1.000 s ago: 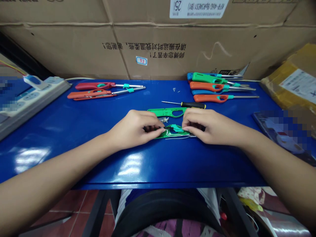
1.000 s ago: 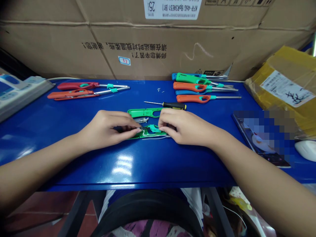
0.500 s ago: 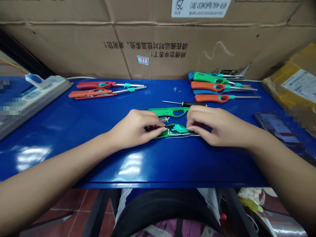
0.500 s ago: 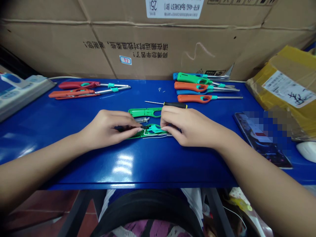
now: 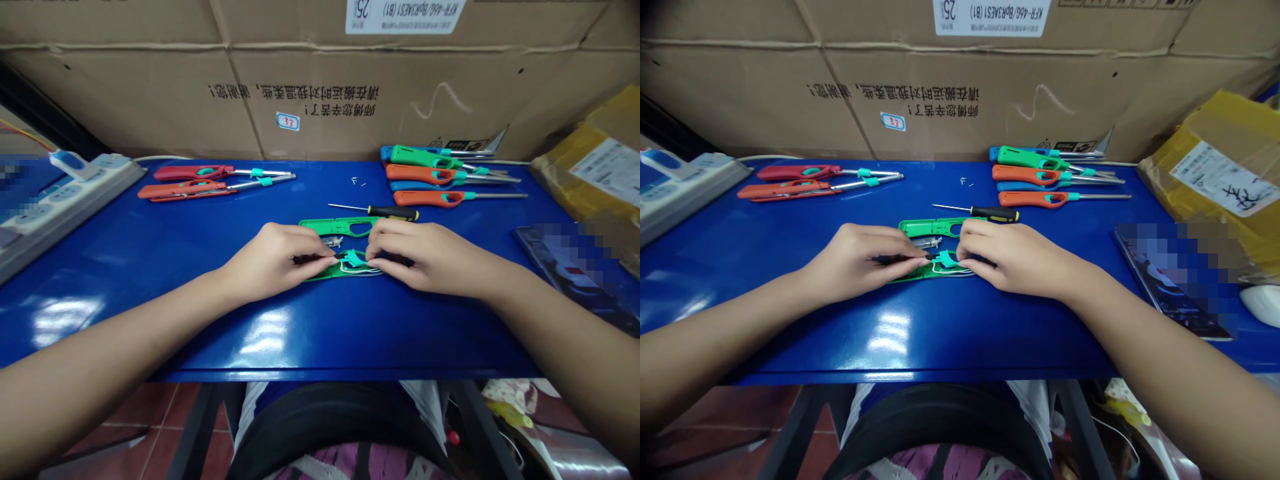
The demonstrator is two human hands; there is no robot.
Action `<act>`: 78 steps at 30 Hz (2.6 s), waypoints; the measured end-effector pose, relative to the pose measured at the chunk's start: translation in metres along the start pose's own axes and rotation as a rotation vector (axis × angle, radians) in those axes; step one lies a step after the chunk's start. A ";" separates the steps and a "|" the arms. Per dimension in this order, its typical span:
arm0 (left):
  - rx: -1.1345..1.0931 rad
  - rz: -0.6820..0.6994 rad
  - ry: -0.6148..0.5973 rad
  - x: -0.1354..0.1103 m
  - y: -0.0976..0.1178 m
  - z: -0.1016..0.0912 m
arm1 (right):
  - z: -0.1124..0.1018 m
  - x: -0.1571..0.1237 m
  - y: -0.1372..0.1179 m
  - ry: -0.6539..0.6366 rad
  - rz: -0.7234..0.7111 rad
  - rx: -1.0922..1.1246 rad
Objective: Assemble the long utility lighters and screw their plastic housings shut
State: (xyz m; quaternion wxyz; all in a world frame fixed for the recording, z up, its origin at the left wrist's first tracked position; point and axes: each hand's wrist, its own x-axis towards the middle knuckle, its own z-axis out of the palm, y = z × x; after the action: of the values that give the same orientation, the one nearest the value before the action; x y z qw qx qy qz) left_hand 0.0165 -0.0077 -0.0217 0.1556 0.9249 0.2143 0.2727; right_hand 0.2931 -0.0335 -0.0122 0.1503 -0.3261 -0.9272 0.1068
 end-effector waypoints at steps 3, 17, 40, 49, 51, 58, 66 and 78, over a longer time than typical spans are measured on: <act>-0.003 0.002 -0.006 0.000 0.000 0.000 | 0.002 -0.001 0.001 -0.010 -0.004 -0.001; 0.109 0.008 -0.023 -0.003 -0.001 0.003 | 0.005 0.001 -0.001 0.013 -0.028 -0.010; 0.144 -0.057 -0.239 -0.003 0.007 -0.010 | 0.006 0.000 -0.002 0.051 -0.035 0.016; 0.174 -0.023 -0.236 -0.004 0.006 -0.009 | 0.007 0.001 -0.002 0.057 -0.046 0.051; 0.166 -0.022 -0.229 -0.004 0.005 -0.009 | 0.007 0.001 -0.002 0.041 -0.046 0.061; 0.133 -0.011 -0.179 -0.003 0.004 -0.009 | 0.007 0.001 -0.003 0.032 -0.051 0.070; 0.101 -0.068 -0.163 -0.003 0.004 -0.008 | 0.007 0.001 -0.005 0.037 -0.090 -0.042; 0.086 -0.080 -0.174 -0.003 0.004 -0.007 | 0.007 0.001 -0.005 0.084 -0.055 0.010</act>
State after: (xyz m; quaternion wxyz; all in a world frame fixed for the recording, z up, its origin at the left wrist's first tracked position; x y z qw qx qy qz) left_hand 0.0113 -0.0111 -0.0155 0.1446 0.9416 0.2483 0.1755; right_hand 0.2874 -0.0376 -0.0172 0.1937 -0.3039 -0.9281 0.0937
